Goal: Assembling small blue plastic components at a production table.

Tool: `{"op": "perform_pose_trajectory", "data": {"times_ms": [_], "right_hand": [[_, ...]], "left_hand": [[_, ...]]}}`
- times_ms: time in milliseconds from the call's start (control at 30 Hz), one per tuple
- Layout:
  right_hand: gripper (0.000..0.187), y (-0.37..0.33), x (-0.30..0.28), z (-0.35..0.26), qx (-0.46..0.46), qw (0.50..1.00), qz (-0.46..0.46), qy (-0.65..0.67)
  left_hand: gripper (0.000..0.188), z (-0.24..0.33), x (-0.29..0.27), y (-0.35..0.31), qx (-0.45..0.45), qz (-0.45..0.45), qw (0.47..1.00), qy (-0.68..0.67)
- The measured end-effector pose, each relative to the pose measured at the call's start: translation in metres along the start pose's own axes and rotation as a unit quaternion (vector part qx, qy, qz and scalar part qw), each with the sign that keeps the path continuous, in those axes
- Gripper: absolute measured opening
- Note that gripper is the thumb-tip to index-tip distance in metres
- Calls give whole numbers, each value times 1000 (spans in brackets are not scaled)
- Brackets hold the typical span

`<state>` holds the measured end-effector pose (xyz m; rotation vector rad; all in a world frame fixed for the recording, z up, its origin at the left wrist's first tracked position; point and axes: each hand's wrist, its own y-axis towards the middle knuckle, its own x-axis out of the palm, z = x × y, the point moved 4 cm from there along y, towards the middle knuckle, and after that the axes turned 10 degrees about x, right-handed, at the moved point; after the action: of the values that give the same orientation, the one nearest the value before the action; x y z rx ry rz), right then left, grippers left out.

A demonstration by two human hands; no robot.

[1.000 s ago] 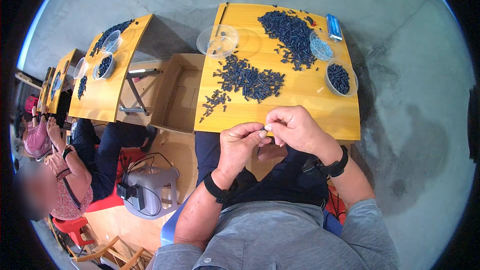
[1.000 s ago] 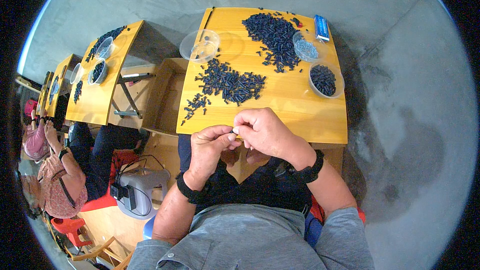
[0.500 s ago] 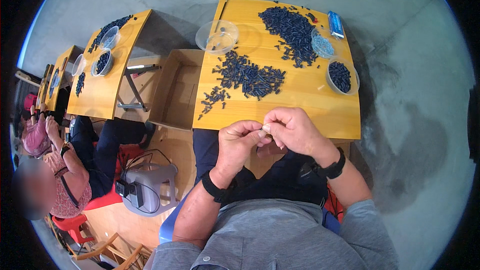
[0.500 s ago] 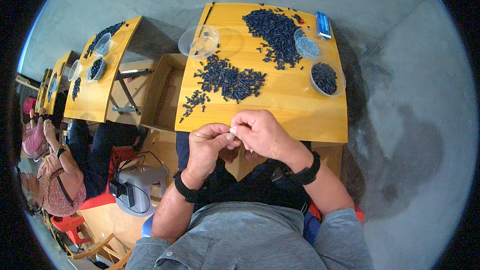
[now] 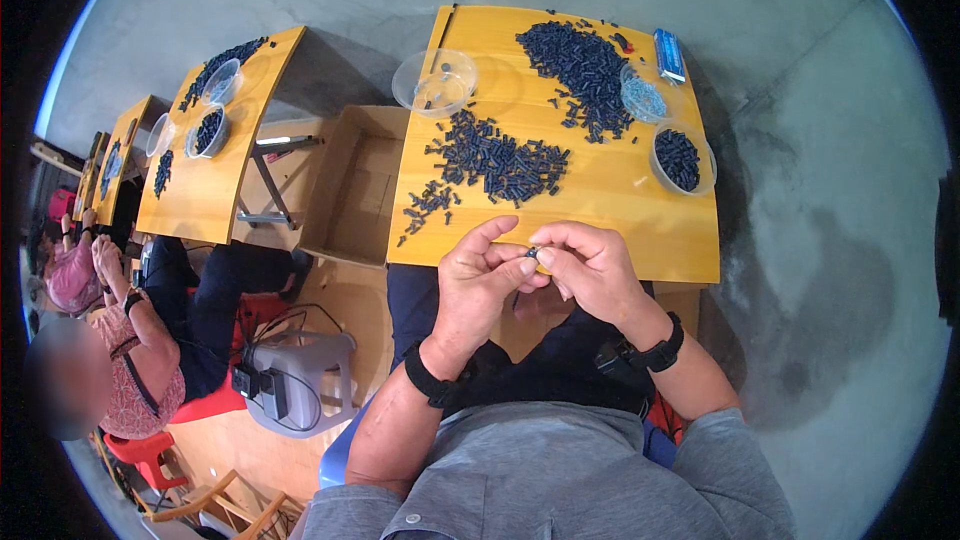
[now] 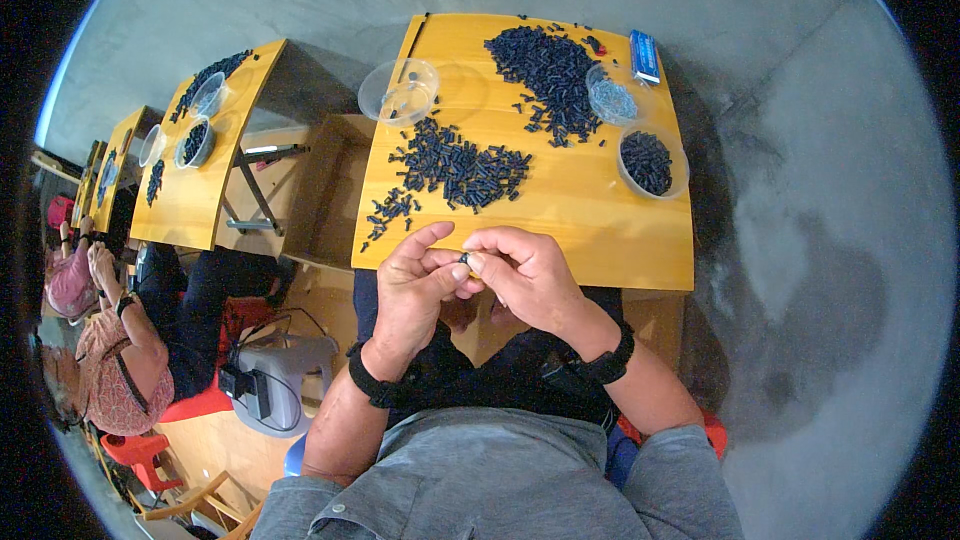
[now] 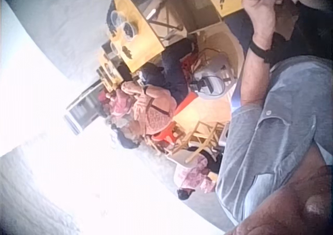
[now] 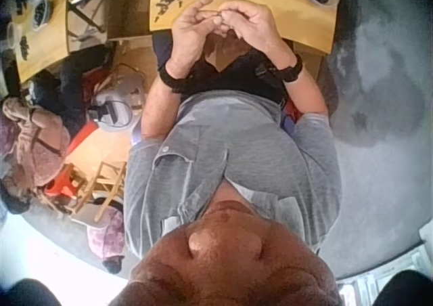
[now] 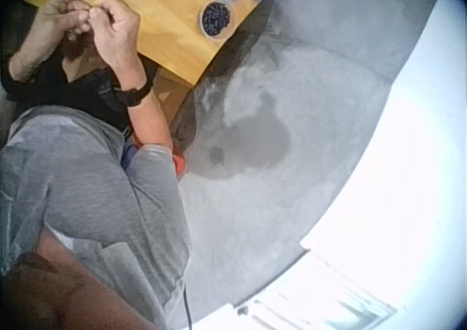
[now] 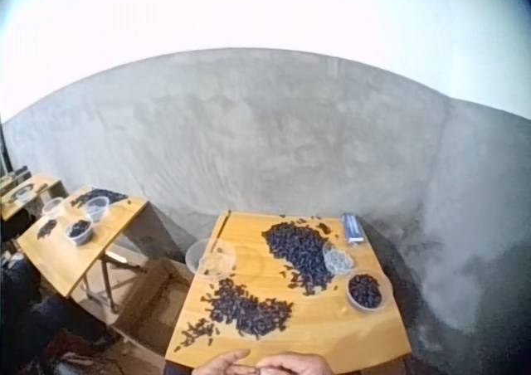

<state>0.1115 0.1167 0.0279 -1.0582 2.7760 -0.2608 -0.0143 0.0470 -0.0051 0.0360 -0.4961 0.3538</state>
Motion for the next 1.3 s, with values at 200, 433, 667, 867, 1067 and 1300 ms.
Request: {"op": "perform_pose_trajectory", "data": {"times_ms": [200, 433, 667, 867, 1067, 1300], "right_hand": [[13, -2, -3, -4, 2, 999, -51, 7], [12, -3, -5, 0, -117, 988, -55, -87], [9, -18, -8, -3, -103, 984, -91, -116], [6, -20, -8, -12, -146, 977, -73, -141], [5, -22, -3, -15, -147, 981, -74, -106], [12, -26, 3, -8, -89, 994, -51, 23]], "left_hand": [[36, -3, 0, -3, -22, -18, 998, -52], [16, -7, -1, -15, -130, -94, 987, -21], [16, -9, 2, -20, -167, -153, 974, -10], [14, -6, 2, -19, -167, -163, 972, -20], [13, 5, 3, -20, -138, -179, 974, -11], [14, 10, 3, -23, -115, -155, 981, -36]]}}
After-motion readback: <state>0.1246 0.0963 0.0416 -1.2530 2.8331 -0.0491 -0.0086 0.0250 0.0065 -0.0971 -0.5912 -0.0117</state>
